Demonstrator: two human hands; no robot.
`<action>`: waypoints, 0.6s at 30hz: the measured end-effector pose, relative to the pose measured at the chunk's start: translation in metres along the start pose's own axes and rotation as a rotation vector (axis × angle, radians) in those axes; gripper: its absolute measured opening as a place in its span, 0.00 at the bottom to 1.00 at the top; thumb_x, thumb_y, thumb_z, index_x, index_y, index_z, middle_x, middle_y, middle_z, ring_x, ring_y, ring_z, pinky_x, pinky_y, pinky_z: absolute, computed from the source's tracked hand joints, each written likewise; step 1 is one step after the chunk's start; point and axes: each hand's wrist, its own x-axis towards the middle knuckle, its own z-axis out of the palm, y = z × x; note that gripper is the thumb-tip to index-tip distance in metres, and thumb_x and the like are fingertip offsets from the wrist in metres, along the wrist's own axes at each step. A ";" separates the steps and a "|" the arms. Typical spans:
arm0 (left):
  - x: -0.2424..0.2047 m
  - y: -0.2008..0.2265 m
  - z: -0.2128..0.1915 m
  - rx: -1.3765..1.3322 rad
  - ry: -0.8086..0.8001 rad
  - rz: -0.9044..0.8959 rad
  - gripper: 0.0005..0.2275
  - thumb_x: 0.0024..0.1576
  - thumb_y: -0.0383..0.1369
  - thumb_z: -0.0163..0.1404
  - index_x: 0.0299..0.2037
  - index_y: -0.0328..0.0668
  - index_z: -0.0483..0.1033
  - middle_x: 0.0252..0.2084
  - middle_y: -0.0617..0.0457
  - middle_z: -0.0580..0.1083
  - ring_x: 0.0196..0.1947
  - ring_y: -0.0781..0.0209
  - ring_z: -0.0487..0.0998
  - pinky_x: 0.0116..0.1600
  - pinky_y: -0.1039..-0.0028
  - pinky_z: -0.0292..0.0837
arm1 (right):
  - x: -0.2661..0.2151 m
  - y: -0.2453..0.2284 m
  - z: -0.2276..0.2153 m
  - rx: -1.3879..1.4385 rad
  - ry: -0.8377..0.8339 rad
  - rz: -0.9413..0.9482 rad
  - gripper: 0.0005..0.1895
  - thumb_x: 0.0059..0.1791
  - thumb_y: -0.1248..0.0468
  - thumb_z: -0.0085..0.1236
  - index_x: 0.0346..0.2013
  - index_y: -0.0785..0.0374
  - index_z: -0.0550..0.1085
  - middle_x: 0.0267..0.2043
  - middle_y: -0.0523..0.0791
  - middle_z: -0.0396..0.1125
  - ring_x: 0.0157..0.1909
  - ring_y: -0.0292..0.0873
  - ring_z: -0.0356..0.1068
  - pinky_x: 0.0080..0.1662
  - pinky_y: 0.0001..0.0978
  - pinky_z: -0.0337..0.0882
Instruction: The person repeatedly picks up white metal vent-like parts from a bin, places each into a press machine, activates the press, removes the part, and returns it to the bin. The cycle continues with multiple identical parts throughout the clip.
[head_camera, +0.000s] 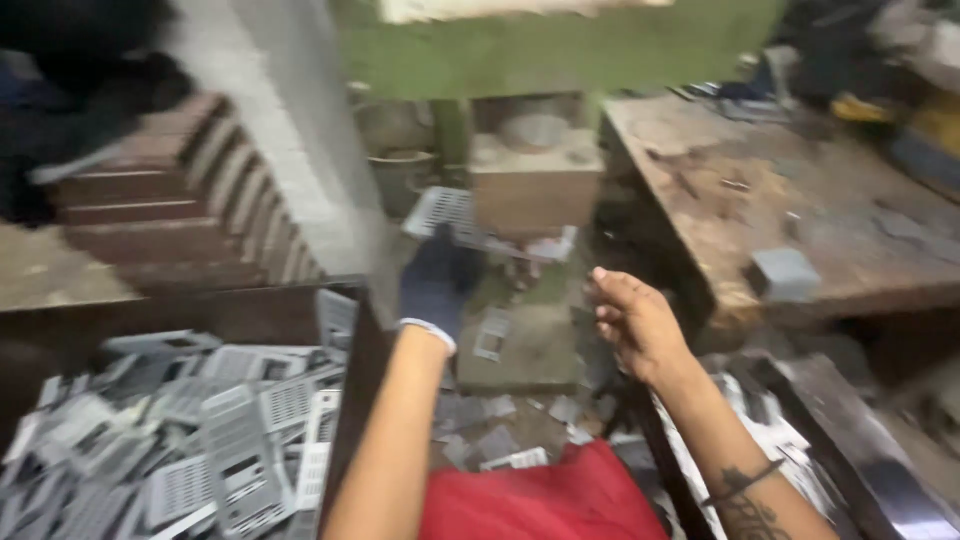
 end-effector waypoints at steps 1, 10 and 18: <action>0.002 0.009 -0.008 -0.025 -0.023 -0.054 0.18 0.60 0.33 0.51 0.59 0.34 0.73 0.53 0.37 0.76 0.51 0.40 0.78 0.56 0.58 0.73 | 0.006 0.006 -0.021 -0.015 0.023 -0.016 0.09 0.49 0.56 0.62 0.38 0.56 0.76 0.35 0.37 0.72 0.27 0.30 0.62 0.28 0.23 0.63; 0.033 0.033 -0.040 0.128 -0.300 -0.559 0.22 0.56 0.41 0.57 0.56 0.35 0.74 0.50 0.36 0.77 0.51 0.40 0.78 0.55 0.59 0.74 | 0.062 -0.002 -0.201 -0.604 0.645 -0.606 0.14 0.50 0.55 0.65 0.39 0.63 0.78 0.35 0.46 0.75 0.32 0.40 0.72 0.36 0.33 0.71; -0.149 -0.007 -0.032 -1.286 0.118 -1.214 0.18 0.64 0.31 0.44 0.64 0.31 0.71 0.58 0.40 0.74 0.56 0.44 0.72 0.62 0.56 0.66 | 0.132 -0.036 -0.311 -1.580 0.843 -0.739 0.47 0.44 0.36 0.71 0.56 0.74 0.70 0.53 0.65 0.69 0.55 0.66 0.69 0.54 0.56 0.71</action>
